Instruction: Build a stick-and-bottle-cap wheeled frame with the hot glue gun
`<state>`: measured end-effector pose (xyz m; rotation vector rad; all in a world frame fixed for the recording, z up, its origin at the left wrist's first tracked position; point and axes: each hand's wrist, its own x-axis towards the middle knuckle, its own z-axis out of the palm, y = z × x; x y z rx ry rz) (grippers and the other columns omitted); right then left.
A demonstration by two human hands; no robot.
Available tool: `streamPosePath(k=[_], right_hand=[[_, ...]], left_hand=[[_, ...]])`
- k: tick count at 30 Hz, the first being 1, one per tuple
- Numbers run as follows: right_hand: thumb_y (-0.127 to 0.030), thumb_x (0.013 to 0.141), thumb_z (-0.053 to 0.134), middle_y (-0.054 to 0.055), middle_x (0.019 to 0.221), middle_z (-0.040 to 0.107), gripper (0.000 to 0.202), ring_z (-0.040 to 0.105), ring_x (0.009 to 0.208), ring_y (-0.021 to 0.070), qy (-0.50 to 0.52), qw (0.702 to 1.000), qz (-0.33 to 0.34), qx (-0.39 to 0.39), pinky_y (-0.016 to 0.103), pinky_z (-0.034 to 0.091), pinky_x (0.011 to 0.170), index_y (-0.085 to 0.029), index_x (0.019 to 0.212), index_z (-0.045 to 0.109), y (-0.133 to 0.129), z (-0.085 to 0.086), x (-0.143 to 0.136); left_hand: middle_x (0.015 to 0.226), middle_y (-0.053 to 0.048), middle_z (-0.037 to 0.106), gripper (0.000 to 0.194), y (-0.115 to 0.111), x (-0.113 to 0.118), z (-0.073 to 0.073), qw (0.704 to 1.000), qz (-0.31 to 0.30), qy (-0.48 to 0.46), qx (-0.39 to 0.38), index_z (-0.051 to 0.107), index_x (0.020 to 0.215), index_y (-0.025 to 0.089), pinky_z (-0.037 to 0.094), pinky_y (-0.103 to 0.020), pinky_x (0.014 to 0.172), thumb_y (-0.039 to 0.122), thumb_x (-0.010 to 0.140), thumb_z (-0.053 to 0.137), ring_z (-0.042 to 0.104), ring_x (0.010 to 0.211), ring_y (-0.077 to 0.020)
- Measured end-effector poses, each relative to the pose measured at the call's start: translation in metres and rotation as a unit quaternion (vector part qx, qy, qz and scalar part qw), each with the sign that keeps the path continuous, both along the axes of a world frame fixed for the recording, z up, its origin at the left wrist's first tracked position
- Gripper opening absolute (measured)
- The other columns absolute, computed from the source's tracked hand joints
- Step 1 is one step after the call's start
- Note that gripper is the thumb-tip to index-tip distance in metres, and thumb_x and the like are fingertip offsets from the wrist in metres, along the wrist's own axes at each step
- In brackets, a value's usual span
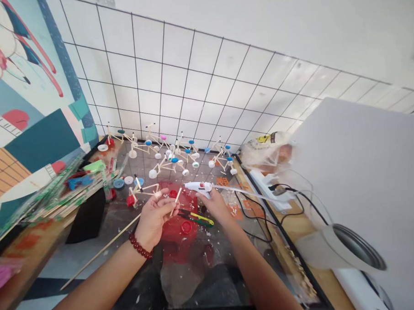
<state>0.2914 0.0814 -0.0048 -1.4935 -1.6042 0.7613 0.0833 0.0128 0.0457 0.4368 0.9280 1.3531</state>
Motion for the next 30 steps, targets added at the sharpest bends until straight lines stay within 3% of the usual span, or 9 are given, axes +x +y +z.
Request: streamPosePath(k=[8, 14, 17, 20, 21, 23, 26, 30], right_hand=[[-0.031, 0.081, 0.069, 0.013, 0.098, 0.074, 0.026, 0.067, 0.091, 0.0276, -0.178, 0.984, -0.019, -0.01, 0.036, 0.05, 0.081, -0.014, 0.101, 0.069, -0.007, 0.009, 0.001], [-0.03, 0.085, 0.066, 0.015, 0.109, 0.071, 0.034, 0.065, 0.1, 0.0272, -0.251, 0.968, 0.019, 0.018, 0.037, 0.048, 0.087, -0.012, 0.114, 0.064, -0.022, 0.022, 0.005], [-0.028, 0.085, 0.066, 0.017, 0.113, 0.07, 0.037, 0.065, 0.103, 0.0301, -0.325, 0.945, 0.01, 0.037, 0.039, 0.048, 0.087, -0.013, 0.119, 0.062, -0.039, 0.034, 0.012], [-0.015, 0.087, 0.059, 0.018, 0.093, 0.074, 0.016, 0.067, 0.091, 0.032, -0.408, 0.911, -0.006, 0.057, 0.041, 0.047, 0.081, -0.014, 0.097, 0.071, -0.06, 0.047, 0.015], [-0.013, 0.087, 0.055, 0.017, 0.087, 0.074, 0.017, 0.068, 0.086, 0.0311, -0.405, 0.912, -0.006, 0.068, 0.042, 0.047, 0.079, -0.015, 0.089, 0.072, -0.066, 0.05, 0.013], [-0.014, 0.089, 0.053, 0.013, 0.084, 0.075, 0.02, 0.068, 0.082, 0.0277, -0.321, 0.941, 0.021, 0.103, 0.04, 0.048, 0.077, -0.019, 0.087, 0.072, -0.076, 0.054, 0.004], [-0.024, 0.088, 0.062, 0.007, 0.095, 0.076, 0.014, 0.069, 0.084, 0.0213, -0.071, 0.985, 0.11, 0.108, 0.034, 0.052, 0.079, -0.023, 0.099, 0.071, -0.083, 0.051, -0.019], [-0.03, 0.083, 0.069, 0.003, 0.092, 0.075, 0.018, 0.068, 0.082, 0.0181, 0.174, 0.969, 0.173, -0.005, 0.031, 0.053, 0.079, -0.023, 0.099, 0.071, -0.086, 0.042, -0.045]], left_hand=[[0.072, -0.001, 0.074, 0.069, 0.002, -0.001, -0.005, 1.0, 0.002, 0.002, 0.018, 0.057, 0.116, 0.012, 0.047, -0.015, 0.055, 0.008, 0.053, 0.084, 0.064, 0.059, -0.0078], [0.072, 0.0, 0.073, 0.066, 0.0, 0.0, -0.001, 1.0, -0.006, -0.009, 0.008, 0.057, 0.113, 0.014, 0.048, -0.018, 0.054, 0.007, 0.053, 0.083, 0.066, 0.06, -0.0099], [0.072, 0.0, 0.073, 0.066, -0.001, 0.0, 0.001, 1.0, -0.007, -0.012, 0.005, 0.057, 0.113, 0.014, 0.05, -0.018, 0.056, 0.007, 0.053, 0.083, 0.067, 0.061, -0.0103], [0.073, 0.0, 0.074, 0.07, -0.002, 0.0, 0.002, 1.0, -0.009, -0.013, 0.007, 0.056, 0.115, 0.015, 0.051, -0.019, 0.058, 0.009, 0.052, 0.085, 0.068, 0.063, -0.0116], [0.074, 0.0, 0.074, 0.072, -0.002, 0.0, 0.003, 1.0, -0.012, -0.012, 0.01, 0.056, 0.117, 0.015, 0.051, -0.02, 0.058, 0.01, 0.052, 0.086, 0.068, 0.064, -0.0121], [0.074, 0.0, 0.075, 0.074, -0.003, 0.001, 0.002, 1.0, -0.02, -0.009, 0.022, 0.055, 0.119, 0.014, 0.051, -0.02, 0.059, 0.012, 0.052, 0.087, 0.068, 0.064, -0.0118], [0.074, -0.001, 0.075, 0.073, -0.006, 0.003, 0.001, 0.998, -0.037, -0.007, 0.04, 0.057, 0.12, 0.013, 0.052, -0.019, 0.065, 0.013, 0.053, 0.088, 0.068, 0.066, -0.0099], [0.072, -0.001, 0.076, 0.071, -0.011, 0.006, -0.002, 0.997, -0.061, 0.009, 0.053, 0.058, 0.12, 0.013, 0.052, -0.02, 0.069, 0.014, 0.056, 0.088, 0.067, 0.068, -0.01]])
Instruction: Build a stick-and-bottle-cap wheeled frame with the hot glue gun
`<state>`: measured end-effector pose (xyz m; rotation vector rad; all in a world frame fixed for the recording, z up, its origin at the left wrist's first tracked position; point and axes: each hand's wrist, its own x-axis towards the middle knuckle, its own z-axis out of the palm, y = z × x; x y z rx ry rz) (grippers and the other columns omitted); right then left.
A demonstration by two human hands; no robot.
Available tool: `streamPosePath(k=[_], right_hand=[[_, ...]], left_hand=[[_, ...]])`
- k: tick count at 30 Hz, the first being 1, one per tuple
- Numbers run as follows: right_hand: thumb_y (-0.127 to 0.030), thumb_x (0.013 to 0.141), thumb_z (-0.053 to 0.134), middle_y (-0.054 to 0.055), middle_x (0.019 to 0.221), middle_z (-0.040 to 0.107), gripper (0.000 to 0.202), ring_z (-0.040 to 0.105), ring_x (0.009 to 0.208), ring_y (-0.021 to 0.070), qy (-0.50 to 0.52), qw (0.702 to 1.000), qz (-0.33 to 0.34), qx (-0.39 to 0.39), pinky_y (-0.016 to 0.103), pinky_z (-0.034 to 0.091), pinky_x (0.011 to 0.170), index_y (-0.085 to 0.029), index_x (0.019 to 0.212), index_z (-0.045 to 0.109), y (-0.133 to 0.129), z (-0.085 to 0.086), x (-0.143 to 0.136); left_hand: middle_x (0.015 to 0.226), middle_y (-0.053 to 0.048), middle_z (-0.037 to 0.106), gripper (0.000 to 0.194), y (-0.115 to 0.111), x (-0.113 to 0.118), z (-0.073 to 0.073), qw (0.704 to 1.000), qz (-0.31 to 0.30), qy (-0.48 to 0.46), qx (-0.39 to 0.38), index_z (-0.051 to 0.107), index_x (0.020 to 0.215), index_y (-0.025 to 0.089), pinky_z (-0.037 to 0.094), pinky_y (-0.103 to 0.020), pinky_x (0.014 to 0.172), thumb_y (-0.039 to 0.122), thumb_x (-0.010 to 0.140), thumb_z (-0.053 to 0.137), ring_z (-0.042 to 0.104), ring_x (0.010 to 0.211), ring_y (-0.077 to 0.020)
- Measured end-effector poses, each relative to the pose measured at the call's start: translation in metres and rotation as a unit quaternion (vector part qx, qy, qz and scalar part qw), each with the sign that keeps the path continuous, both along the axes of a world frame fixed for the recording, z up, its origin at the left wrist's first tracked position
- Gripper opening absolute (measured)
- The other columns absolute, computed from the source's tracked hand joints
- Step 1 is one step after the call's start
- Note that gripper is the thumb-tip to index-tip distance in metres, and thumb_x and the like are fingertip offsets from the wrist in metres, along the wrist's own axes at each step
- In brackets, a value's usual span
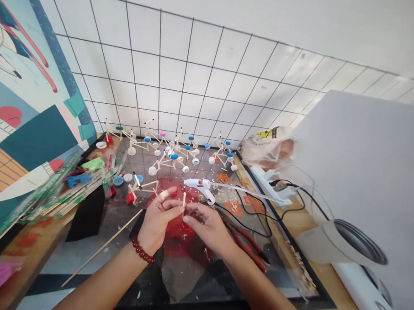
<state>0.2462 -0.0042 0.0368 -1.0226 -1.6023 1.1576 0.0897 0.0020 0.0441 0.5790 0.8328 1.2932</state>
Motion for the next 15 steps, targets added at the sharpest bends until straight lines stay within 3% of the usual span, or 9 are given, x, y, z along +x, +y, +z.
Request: streamPosePath(k=[5, 9, 11, 15], right_hand=[[-0.038, 0.075, 0.079, 0.001, 0.078, 0.073, 0.02, 0.064, 0.071, 0.0157, 0.13, 0.983, -0.002, -0.127, 0.029, 0.05, 0.072, -0.02, 0.08, 0.072, 0.0, -0.004, -0.007], [-0.039, 0.072, 0.081, -0.001, 0.069, 0.069, 0.023, 0.06, 0.065, 0.0137, 0.151, 0.981, -0.053, -0.112, 0.027, 0.047, 0.068, -0.02, 0.074, 0.069, 0.004, 0.002, 0.004], [-0.039, 0.074, 0.078, -0.001, 0.069, 0.067, 0.021, 0.059, 0.066, 0.0132, 0.156, 0.979, -0.107, -0.069, 0.026, 0.047, 0.068, -0.02, 0.075, 0.068, 0.008, 0.005, 0.014], [-0.038, 0.08, 0.072, -0.002, 0.069, 0.063, 0.018, 0.056, 0.065, 0.0125, 0.128, 0.977, -0.173, 0.002, 0.024, 0.044, 0.065, -0.021, 0.079, 0.068, 0.013, 0.009, 0.031]], left_hand=[[0.074, 0.0, 0.074, 0.069, -0.003, 0.004, -0.003, 0.999, -0.014, 0.037, 0.031, 0.056, 0.123, 0.014, 0.052, -0.024, 0.07, 0.019, 0.061, 0.085, 0.065, 0.066, -0.0108], [0.092, -0.004, 0.072, 0.07, -0.004, 0.002, -0.003, 0.982, -0.024, 0.164, 0.094, 0.049, 0.134, 0.016, 0.054, -0.033, 0.082, 0.023, 0.069, 0.076, 0.067, 0.084, -0.0171], [0.107, -0.007, 0.07, 0.074, -0.005, 0.001, -0.005, 0.936, -0.031, 0.309, 0.166, 0.046, 0.139, 0.018, 0.049, -0.04, 0.096, 0.018, 0.07, 0.071, 0.064, 0.101, -0.0217], [0.126, -0.011, 0.064, 0.084, -0.01, 0.001, -0.014, 0.765, -0.058, 0.571, 0.293, 0.042, 0.146, 0.022, 0.038, -0.05, 0.108, 0.008, 0.066, 0.065, 0.052, 0.122, -0.0302]])
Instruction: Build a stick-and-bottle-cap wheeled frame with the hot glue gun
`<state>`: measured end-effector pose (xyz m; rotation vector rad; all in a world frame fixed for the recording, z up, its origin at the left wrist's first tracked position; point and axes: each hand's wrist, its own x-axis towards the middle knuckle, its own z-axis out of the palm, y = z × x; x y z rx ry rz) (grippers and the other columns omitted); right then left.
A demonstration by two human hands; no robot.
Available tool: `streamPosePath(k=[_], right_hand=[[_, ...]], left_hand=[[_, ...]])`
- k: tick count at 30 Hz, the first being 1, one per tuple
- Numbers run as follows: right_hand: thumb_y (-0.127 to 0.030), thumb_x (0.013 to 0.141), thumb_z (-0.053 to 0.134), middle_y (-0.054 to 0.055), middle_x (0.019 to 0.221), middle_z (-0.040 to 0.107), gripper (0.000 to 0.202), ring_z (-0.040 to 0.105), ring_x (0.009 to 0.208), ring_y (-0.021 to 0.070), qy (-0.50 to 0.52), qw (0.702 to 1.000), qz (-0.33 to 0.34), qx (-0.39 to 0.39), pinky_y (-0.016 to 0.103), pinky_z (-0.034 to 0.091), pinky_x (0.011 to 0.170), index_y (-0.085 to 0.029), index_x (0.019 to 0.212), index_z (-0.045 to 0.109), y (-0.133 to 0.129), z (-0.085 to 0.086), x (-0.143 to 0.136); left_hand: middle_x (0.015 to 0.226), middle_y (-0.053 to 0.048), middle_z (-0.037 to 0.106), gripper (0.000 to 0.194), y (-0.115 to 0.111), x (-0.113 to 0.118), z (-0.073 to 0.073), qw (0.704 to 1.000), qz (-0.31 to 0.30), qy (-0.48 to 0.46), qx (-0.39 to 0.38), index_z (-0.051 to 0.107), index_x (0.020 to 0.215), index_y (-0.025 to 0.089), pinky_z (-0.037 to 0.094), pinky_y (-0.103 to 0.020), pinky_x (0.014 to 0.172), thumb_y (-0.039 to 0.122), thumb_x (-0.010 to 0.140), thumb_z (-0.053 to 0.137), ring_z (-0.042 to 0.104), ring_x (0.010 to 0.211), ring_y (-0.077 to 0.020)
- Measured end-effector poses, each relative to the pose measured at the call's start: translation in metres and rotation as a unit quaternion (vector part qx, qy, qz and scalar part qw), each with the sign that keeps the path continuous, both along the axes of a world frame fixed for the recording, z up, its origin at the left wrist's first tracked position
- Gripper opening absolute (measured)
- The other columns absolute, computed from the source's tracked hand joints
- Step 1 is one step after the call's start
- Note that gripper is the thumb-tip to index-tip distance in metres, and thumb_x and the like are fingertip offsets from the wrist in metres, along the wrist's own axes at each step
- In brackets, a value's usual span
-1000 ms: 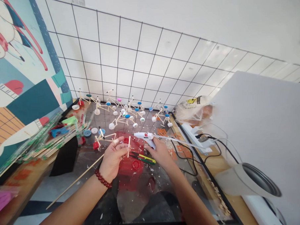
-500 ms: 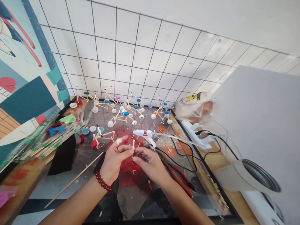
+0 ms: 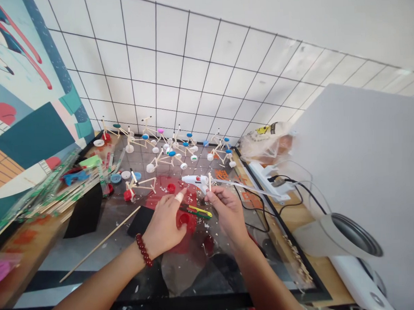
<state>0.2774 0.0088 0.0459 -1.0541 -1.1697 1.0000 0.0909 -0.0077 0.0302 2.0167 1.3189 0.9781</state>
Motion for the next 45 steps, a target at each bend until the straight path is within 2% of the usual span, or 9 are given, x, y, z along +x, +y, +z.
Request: streamPosePath(k=[3, 7, 11, 15, 19, 25, 30, 40, 45], right_hand=[[-0.038, 0.082, 0.07, -0.001, 0.07, 0.064, 0.018, 0.056, 0.065, 0.0129, -0.015, 1.0, 0.0, 0.014, 0.025, 0.045, 0.065, -0.02, 0.081, 0.067, 0.001, 0.0, 0.003], [-0.039, 0.082, 0.069, 0.0, 0.071, 0.064, 0.019, 0.058, 0.066, 0.0143, -0.031, 0.999, 0.011, 0.02, 0.027, 0.048, 0.066, -0.02, 0.081, 0.066, -0.002, 0.0, -0.002], [-0.037, 0.085, 0.066, -0.001, 0.07, 0.064, 0.016, 0.058, 0.066, 0.0141, -0.047, 0.998, -0.005, 0.046, 0.026, 0.048, 0.065, -0.021, 0.083, 0.066, -0.004, 0.0, 0.001], [-0.032, 0.09, 0.061, 0.0, 0.072, 0.064, 0.014, 0.057, 0.066, 0.0144, -0.114, 0.986, -0.048, 0.112, 0.027, 0.046, 0.064, -0.022, 0.087, 0.071, -0.008, 0.002, 0.012], [-0.023, 0.091, 0.06, 0.002, 0.076, 0.066, 0.014, 0.059, 0.07, 0.0164, -0.225, 0.951, -0.041, 0.209, 0.03, 0.045, 0.066, -0.023, 0.094, 0.073, -0.013, 0.012, 0.023], [-0.015, 0.088, 0.058, 0.0, 0.06, 0.056, 0.016, 0.05, 0.059, 0.0157, -0.405, 0.85, -0.021, 0.336, 0.031, 0.037, 0.061, -0.022, 0.092, 0.071, -0.016, 0.021, 0.025], [-0.013, 0.087, 0.056, 0.002, 0.065, 0.059, 0.015, 0.047, 0.063, 0.0164, -0.469, 0.815, 0.006, 0.339, 0.032, 0.034, 0.062, -0.02, 0.09, 0.069, -0.016, 0.012, 0.018], [-0.013, 0.088, 0.055, 0.002, 0.067, 0.061, 0.015, 0.049, 0.065, 0.0169, -0.483, 0.809, 0.02, 0.334, 0.032, 0.035, 0.065, -0.02, 0.094, 0.068, -0.013, 0.003, 0.016], [-0.012, 0.088, 0.054, 0.002, 0.067, 0.061, 0.017, 0.051, 0.065, 0.0169, -0.491, 0.804, 0.025, 0.335, 0.032, 0.035, 0.065, -0.02, 0.095, 0.068, -0.012, 0.003, 0.014]], left_hand=[[0.123, -0.013, 0.066, 0.084, -0.003, 0.002, -0.008, 0.994, -0.023, 0.106, 0.009, 0.043, 0.146, 0.021, 0.039, -0.052, 0.104, 0.006, 0.066, 0.062, 0.05, 0.122, -0.0335], [0.115, -0.013, 0.068, 0.078, -0.003, 0.004, -0.015, 0.991, -0.034, 0.125, -0.015, 0.047, 0.143, 0.019, 0.043, -0.049, 0.1, 0.006, 0.067, 0.06, 0.057, 0.114, -0.0324], [0.116, -0.011, 0.068, 0.079, 0.001, 0.002, -0.014, 0.999, -0.015, 0.036, -0.022, 0.043, 0.146, 0.023, 0.047, -0.043, 0.097, 0.006, 0.071, 0.06, 0.064, 0.107, -0.0276], [0.112, -0.006, 0.071, 0.074, 0.005, -0.003, -0.003, 0.994, 0.036, -0.103, -0.017, 0.044, 0.146, 0.027, 0.052, -0.034, 0.089, 0.014, 0.077, 0.064, 0.068, 0.094, -0.0218], [0.11, -0.005, 0.072, 0.07, 0.006, -0.007, 0.005, 0.99, 0.067, -0.12, 0.033, 0.043, 0.145, 0.025, 0.049, -0.035, 0.094, 0.019, 0.08, 0.068, 0.068, 0.098, -0.0218], [0.107, -0.005, 0.073, 0.07, 0.006, -0.009, 0.006, 0.984, 0.091, -0.081, 0.131, 0.045, 0.143, 0.026, 0.039, -0.045, 0.11, 0.017, 0.078, 0.07, 0.062, 0.112, -0.0264], [0.107, -0.005, 0.072, 0.07, 0.006, -0.007, 0.006, 0.982, 0.083, -0.057, 0.162, 0.043, 0.144, 0.026, 0.04, -0.044, 0.109, 0.016, 0.079, 0.068, 0.06, 0.114, -0.0265], [0.106, -0.004, 0.072, 0.074, 0.005, -0.005, 0.004, 0.974, 0.063, -0.003, 0.215, 0.035, 0.147, 0.027, 0.031, -0.049, 0.116, 0.014, 0.08, 0.066, 0.061, 0.112, -0.0258], [0.107, -0.005, 0.072, 0.07, 0.005, -0.005, 0.005, 0.978, 0.064, -0.015, 0.2, 0.042, 0.143, 0.026, 0.031, -0.051, 0.116, 0.014, 0.078, 0.065, 0.062, 0.114, -0.0274]])
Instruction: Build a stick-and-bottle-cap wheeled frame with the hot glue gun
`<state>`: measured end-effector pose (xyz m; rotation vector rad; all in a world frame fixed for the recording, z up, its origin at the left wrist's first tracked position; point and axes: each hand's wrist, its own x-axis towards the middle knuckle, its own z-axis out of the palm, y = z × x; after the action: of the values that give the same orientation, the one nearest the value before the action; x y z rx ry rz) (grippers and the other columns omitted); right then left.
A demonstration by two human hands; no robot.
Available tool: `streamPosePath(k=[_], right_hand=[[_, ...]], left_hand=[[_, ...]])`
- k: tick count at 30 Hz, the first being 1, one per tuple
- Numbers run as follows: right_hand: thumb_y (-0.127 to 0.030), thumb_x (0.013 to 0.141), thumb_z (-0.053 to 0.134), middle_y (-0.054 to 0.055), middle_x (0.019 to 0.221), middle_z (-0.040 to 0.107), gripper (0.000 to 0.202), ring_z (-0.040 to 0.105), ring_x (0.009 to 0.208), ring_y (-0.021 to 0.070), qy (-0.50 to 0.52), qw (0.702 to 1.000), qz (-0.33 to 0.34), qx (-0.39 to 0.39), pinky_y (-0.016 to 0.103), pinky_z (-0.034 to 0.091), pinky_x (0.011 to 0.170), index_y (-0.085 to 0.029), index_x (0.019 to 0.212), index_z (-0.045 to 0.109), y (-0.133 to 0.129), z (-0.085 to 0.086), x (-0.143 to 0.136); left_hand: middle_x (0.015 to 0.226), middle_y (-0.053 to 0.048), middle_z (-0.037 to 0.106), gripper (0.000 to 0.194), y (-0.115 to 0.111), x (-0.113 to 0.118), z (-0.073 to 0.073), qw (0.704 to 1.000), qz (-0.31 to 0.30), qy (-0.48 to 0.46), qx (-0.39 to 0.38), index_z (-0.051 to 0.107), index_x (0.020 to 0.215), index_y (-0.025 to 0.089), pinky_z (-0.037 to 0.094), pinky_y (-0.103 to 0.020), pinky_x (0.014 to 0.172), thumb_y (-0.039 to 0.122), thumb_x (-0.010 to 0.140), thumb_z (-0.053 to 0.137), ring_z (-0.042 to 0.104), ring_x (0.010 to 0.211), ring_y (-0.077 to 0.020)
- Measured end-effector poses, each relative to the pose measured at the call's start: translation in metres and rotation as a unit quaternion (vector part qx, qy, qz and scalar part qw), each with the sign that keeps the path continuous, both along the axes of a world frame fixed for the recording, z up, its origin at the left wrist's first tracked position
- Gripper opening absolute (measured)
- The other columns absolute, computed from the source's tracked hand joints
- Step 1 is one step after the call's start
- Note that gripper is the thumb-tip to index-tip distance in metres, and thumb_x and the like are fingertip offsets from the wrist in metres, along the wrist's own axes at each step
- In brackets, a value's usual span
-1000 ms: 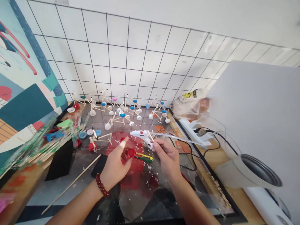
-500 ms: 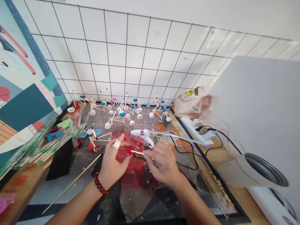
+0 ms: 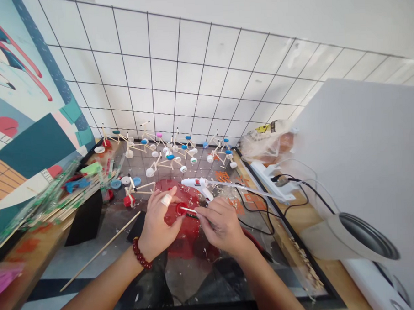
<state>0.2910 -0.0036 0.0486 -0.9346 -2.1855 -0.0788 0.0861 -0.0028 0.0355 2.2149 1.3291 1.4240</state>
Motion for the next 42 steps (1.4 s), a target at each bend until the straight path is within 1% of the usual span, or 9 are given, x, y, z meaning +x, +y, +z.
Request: streamPosePath(k=[6, 10, 15, 20, 26, 30, 32, 36, 42], right_hand=[[-0.013, 0.089, 0.054, 0.002, 0.066, 0.059, 0.016, 0.051, 0.064, 0.0166, 0.002, 1.0, 0.001, -0.01, 0.032, 0.036, 0.065, -0.02, 0.092, 0.068, 0.0, -0.001, 0.0], [-0.015, 0.09, 0.053, 0.001, 0.065, 0.057, 0.015, 0.05, 0.063, 0.0158, 0.031, 0.999, 0.016, -0.037, 0.031, 0.036, 0.063, -0.02, 0.09, 0.068, -0.001, 0.002, 0.001], [-0.015, 0.089, 0.055, 0.001, 0.065, 0.059, 0.013, 0.05, 0.063, 0.0154, 0.045, 0.998, 0.028, -0.041, 0.03, 0.036, 0.063, -0.02, 0.088, 0.068, -0.001, 0.005, 0.002], [-0.015, 0.09, 0.054, 0.0, 0.063, 0.058, 0.014, 0.051, 0.061, 0.015, 0.064, 0.996, 0.039, -0.051, 0.03, 0.037, 0.063, -0.02, 0.087, 0.068, -0.001, 0.007, 0.001], [-0.014, 0.09, 0.056, 0.0, 0.063, 0.059, 0.014, 0.052, 0.061, 0.0143, 0.086, 0.993, 0.05, -0.06, 0.029, 0.037, 0.063, -0.02, 0.088, 0.069, -0.001, 0.009, 0.0], [-0.014, 0.09, 0.056, -0.001, 0.062, 0.058, 0.014, 0.052, 0.059, 0.0137, 0.115, 0.989, 0.062, -0.066, 0.028, 0.037, 0.062, -0.019, 0.089, 0.069, 0.0, 0.007, -0.001], [-0.014, 0.09, 0.056, -0.001, 0.062, 0.058, 0.014, 0.051, 0.059, 0.0135, 0.119, 0.989, 0.063, -0.068, 0.028, 0.037, 0.062, -0.019, 0.089, 0.07, 0.001, 0.006, -0.001], [-0.014, 0.09, 0.057, 0.0, 0.062, 0.058, 0.014, 0.052, 0.06, 0.0137, 0.113, 0.989, 0.059, -0.079, 0.028, 0.037, 0.062, -0.019, 0.088, 0.07, 0.002, 0.005, 0.001], [-0.014, 0.089, 0.058, -0.001, 0.062, 0.06, 0.014, 0.053, 0.06, 0.0137, 0.119, 0.988, 0.065, -0.08, 0.029, 0.038, 0.063, -0.019, 0.089, 0.071, 0.001, 0.009, 0.002]], left_hand=[[0.114, -0.005, 0.073, 0.067, -0.003, 0.0, -0.001, 0.994, -0.035, -0.078, -0.068, 0.053, 0.138, 0.026, 0.031, -0.049, 0.119, 0.011, 0.075, 0.067, 0.063, 0.117, -0.0277], [0.116, -0.008, 0.072, 0.067, -0.005, -0.003, -0.006, 0.993, -0.072, -0.081, -0.052, 0.053, 0.139, 0.027, 0.046, -0.044, 0.108, 0.01, 0.076, 0.066, 0.065, 0.114, -0.0274], [0.118, -0.01, 0.071, 0.064, -0.005, -0.004, -0.011, 0.994, -0.092, -0.057, -0.026, 0.054, 0.138, 0.025, 0.049, -0.041, 0.104, 0.01, 0.078, 0.065, 0.065, 0.114, -0.0268], [0.105, -0.006, 0.076, 0.067, -0.006, -0.004, -0.004, 0.989, -0.093, -0.098, -0.054, 0.052, 0.139, 0.025, 0.048, -0.04, 0.105, 0.012, 0.076, 0.071, 0.07, 0.104, -0.0238], [0.105, -0.006, 0.077, 0.075, -0.006, -0.004, 0.001, 0.978, -0.071, -0.145, -0.133, 0.05, 0.139, 0.027, 0.048, -0.038, 0.105, 0.02, 0.071, 0.08, 0.07, 0.107, -0.0252], [0.117, -0.007, 0.071, 0.085, -0.002, -0.003, -0.008, 0.979, -0.096, -0.156, -0.094, 0.035, 0.147, 0.028, 0.054, -0.038, 0.097, 0.017, 0.074, 0.077, 0.071, 0.103, -0.0218], [0.113, -0.005, 0.069, 0.087, 0.0, -0.003, -0.012, 0.98, -0.101, -0.157, -0.067, 0.031, 0.148, 0.029, 0.055, -0.038, 0.095, 0.016, 0.075, 0.076, 0.071, 0.099, -0.0191], [0.098, -0.001, 0.07, 0.085, 0.0, -0.003, -0.012, 0.99, -0.083, -0.106, -0.032, 0.031, 0.148, 0.027, 0.053, -0.037, 0.097, 0.015, 0.076, 0.075, 0.07, 0.096, -0.0171], [0.104, -0.003, 0.076, 0.072, -0.005, -0.006, -0.002, 0.997, -0.056, -0.051, -0.013, 0.04, 0.14, 0.024, 0.055, -0.035, 0.097, 0.015, 0.077, 0.074, 0.072, 0.101, -0.0192]])
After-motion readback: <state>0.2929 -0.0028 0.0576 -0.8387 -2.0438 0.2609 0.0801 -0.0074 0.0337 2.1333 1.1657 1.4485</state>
